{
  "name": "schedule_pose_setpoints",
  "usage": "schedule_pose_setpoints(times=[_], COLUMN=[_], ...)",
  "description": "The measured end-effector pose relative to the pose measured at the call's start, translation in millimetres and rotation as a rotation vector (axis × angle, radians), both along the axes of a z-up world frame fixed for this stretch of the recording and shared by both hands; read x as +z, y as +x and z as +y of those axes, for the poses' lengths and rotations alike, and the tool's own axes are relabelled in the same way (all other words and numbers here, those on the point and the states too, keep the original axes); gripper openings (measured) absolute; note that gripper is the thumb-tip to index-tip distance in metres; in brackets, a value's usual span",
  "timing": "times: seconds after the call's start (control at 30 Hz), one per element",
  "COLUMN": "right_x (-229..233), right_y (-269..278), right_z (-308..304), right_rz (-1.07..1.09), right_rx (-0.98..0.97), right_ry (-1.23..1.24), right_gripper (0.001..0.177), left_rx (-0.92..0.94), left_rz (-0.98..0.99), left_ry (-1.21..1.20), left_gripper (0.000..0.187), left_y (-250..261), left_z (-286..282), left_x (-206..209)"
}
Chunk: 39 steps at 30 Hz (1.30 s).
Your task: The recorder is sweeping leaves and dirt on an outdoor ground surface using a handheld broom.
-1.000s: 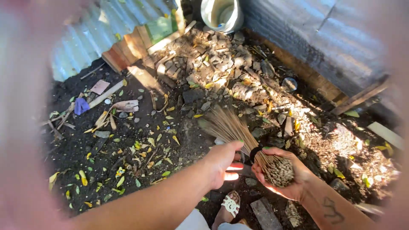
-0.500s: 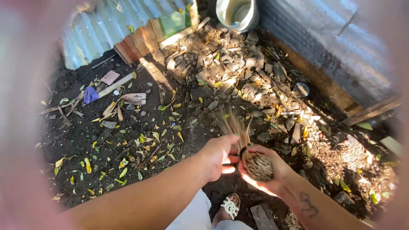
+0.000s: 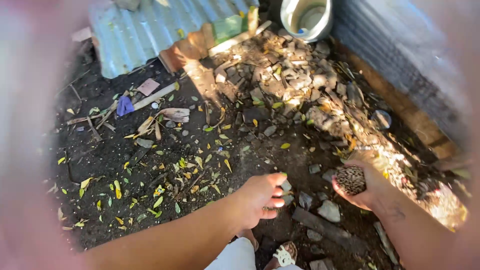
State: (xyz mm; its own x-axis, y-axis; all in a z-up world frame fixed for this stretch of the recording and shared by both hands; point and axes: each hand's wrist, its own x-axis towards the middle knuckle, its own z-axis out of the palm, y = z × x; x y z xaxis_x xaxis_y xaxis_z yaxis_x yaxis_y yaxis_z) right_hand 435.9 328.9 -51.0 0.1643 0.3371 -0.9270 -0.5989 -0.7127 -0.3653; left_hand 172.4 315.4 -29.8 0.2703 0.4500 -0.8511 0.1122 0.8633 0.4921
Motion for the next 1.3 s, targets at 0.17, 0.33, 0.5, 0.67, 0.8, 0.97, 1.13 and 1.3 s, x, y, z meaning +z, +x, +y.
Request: schedule_pose_setpoints(times=[0.17,0.33,0.5,0.67,0.8,0.97,1.13,1.3], right_x=[22,41,46,21,24,-5,-25,-12], right_y=[-60,-72,-71,-4,100,238,349,402], right_z=[12,-3,-33,-44,-31,-44,-99,-82], right_rz=[0.151,0.416,0.324,0.173,0.094,-0.065,-0.185,-0.154], right_rx=[0.193,0.325,0.079,-0.518,-0.958,-0.620,-0.395,-0.380], right_ry=[-0.099,0.097,0.110,0.074,-0.047,0.133,0.203,0.187], right_gripper=[0.035,0.035,0.032,0.029,0.054,0.045,0.036,0.032], left_rx=[0.084,0.043,-0.040,-0.105,-0.188,-0.164,-0.207,-0.211], left_rz=[0.080,0.029,0.024,-0.004,0.013,-0.003,-0.045,0.028], left_ry=[-0.077,-0.053,-0.045,-0.056,-0.072,-0.095,-0.042,0.008], left_gripper=[0.052,0.051,0.052,0.054,0.056,0.058,0.056,0.053], left_y=[-36,-34,-8,29,55,110,169,201], left_z=[24,66,94,81,83,96,109,122], left_x=[-3,-8,-19,-9,-9,-9,12,32])
